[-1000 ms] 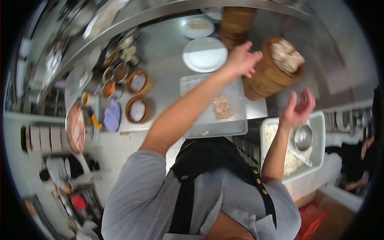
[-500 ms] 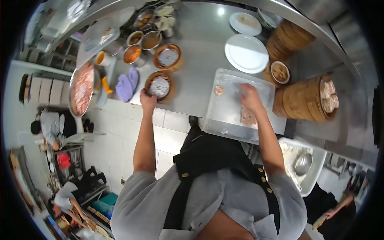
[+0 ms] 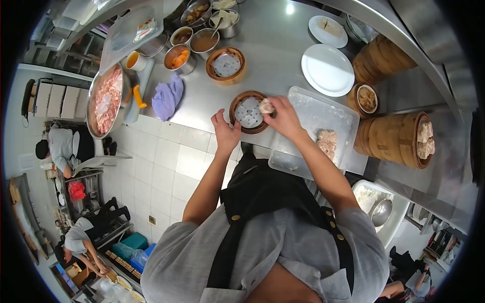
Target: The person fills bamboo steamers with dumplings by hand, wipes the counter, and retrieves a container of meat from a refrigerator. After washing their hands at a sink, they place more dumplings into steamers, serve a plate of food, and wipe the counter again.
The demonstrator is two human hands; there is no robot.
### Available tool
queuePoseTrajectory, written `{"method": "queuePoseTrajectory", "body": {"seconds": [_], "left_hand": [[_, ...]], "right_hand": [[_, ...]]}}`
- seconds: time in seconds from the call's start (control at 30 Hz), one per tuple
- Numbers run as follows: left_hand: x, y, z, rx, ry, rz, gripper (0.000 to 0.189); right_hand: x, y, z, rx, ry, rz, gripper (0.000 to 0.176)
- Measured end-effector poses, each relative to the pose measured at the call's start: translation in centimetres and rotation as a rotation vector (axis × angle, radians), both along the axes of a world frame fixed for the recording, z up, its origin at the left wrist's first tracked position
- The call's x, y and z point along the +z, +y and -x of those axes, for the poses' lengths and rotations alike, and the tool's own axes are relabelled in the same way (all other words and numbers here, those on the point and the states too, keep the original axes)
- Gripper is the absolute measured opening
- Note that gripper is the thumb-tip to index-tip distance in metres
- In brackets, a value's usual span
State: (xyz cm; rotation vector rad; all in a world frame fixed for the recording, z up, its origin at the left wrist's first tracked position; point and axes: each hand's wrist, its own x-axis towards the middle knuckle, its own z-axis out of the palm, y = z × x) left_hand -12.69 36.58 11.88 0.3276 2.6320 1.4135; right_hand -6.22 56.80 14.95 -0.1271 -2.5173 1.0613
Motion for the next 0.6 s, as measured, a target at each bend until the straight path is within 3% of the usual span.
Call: {"method": "queuePoseTrajectory", "body": {"seconds": [0.07, 0.23, 0.3, 0.4, 0.43, 0.47, 0.6], "left_hand": [[0.7, -0.4, 0.2, -0.042, 0.178, 0.068, 0.059], [4.3, -0.5, -1.1, -0.17, 0.177, 0.02, 0.049], [4.5, 1.2, -2.7, -0.306, 0.073, -0.042, 0.042], [5.7, 8.1, -5.2, -0.789, -0.057, 0.009, 0.041], [4.7, 11.2, -6.0, -0.854, 0.016, -0.06, 0.04], [2.9, 14.5, -6.8, -0.919, 0.085, -0.126, 0.038], [-3.2, 24.6, -8.8, -1.087, 0.18, 0.083, 0.037]], "right_hand": [[-0.9, -1.2, 3.1, 0.006, -0.031, -0.106, 0.044], [0.4, -0.5, 2.8, -0.076, -0.254, -0.264, 0.05], [2.0, 2.7, -2.0, -0.307, -0.125, -0.088, 0.054], [3.7, 8.8, -13.0, -0.572, -0.689, 0.071, 0.063], [4.2, 8.6, -15.5, -0.62, -0.927, 0.093, 0.066], [3.8, 7.0, -16.7, -0.637, -0.925, 0.1, 0.066], [0.3, 2.7, -17.7, -0.899, -0.843, 0.016, 0.062]]}}
